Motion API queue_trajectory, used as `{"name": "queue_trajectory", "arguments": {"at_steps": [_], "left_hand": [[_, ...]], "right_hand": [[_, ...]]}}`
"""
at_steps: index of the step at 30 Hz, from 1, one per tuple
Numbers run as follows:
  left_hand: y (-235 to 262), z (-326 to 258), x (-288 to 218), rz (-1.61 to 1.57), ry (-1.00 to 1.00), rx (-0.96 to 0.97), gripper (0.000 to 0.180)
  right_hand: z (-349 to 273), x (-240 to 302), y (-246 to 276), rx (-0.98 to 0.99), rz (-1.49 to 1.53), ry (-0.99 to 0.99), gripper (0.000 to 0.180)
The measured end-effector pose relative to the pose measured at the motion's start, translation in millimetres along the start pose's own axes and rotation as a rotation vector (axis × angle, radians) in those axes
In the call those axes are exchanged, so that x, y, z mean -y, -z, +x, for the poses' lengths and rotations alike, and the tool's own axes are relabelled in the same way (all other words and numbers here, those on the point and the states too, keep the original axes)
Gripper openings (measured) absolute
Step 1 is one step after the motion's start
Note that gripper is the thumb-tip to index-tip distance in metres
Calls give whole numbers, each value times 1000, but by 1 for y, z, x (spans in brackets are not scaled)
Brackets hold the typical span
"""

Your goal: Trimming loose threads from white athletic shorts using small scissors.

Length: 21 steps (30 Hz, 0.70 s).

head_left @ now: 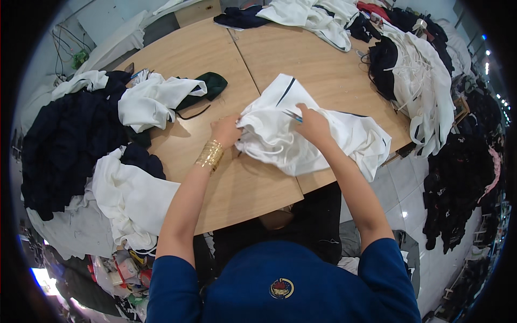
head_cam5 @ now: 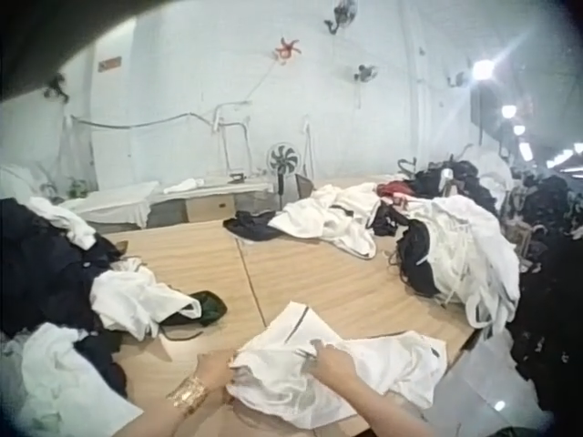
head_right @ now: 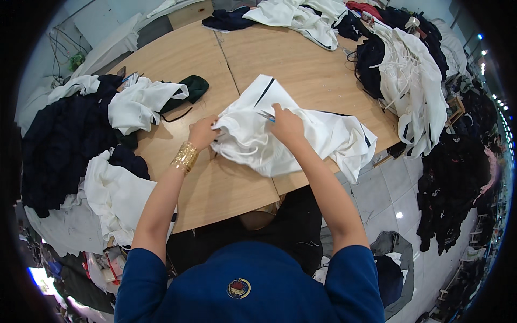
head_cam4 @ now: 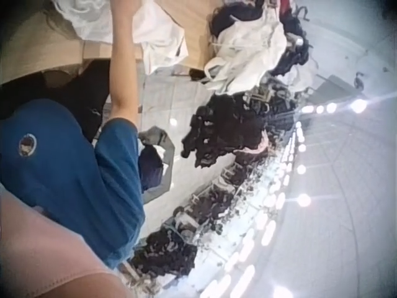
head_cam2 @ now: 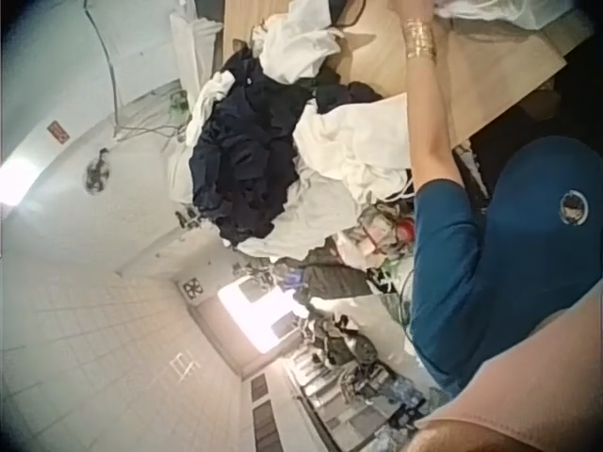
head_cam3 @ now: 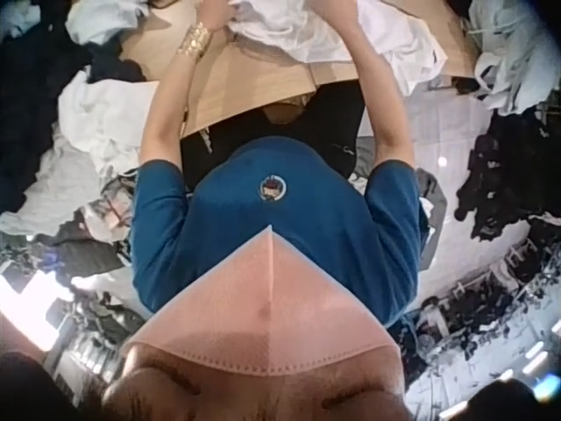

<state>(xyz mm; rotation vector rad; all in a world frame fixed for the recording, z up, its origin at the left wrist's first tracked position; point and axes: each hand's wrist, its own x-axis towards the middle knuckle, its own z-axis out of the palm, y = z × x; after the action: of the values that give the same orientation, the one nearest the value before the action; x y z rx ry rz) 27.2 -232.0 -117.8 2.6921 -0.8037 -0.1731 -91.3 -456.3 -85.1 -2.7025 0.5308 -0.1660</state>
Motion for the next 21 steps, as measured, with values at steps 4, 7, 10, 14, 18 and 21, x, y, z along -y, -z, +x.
{"name": "queue_trajectory", "arguments": {"at_steps": [4,7,10,14,18,21], "left_hand": [[34,-18,42,-512,-100,-187,35],[134,-61,13,-730,-30,-80,37],[189,-67,0,-673,3,12,36],[219,-17,10,-492,43,155,29],[243,58,-12,-247,36,-270,27],[313,72,20,326,-248,-785,28]], "right_hand": [[-14,-59,35,-222,2,83,21],[-42,-76,131,-381,109,51,21],[-62,-59,204,-225,465,50,21],[-16,-56,232,-99,375,-61,28],[72,-86,244,-534,18,261,32],[81,-41,299,-862,-54,317,31]]}}
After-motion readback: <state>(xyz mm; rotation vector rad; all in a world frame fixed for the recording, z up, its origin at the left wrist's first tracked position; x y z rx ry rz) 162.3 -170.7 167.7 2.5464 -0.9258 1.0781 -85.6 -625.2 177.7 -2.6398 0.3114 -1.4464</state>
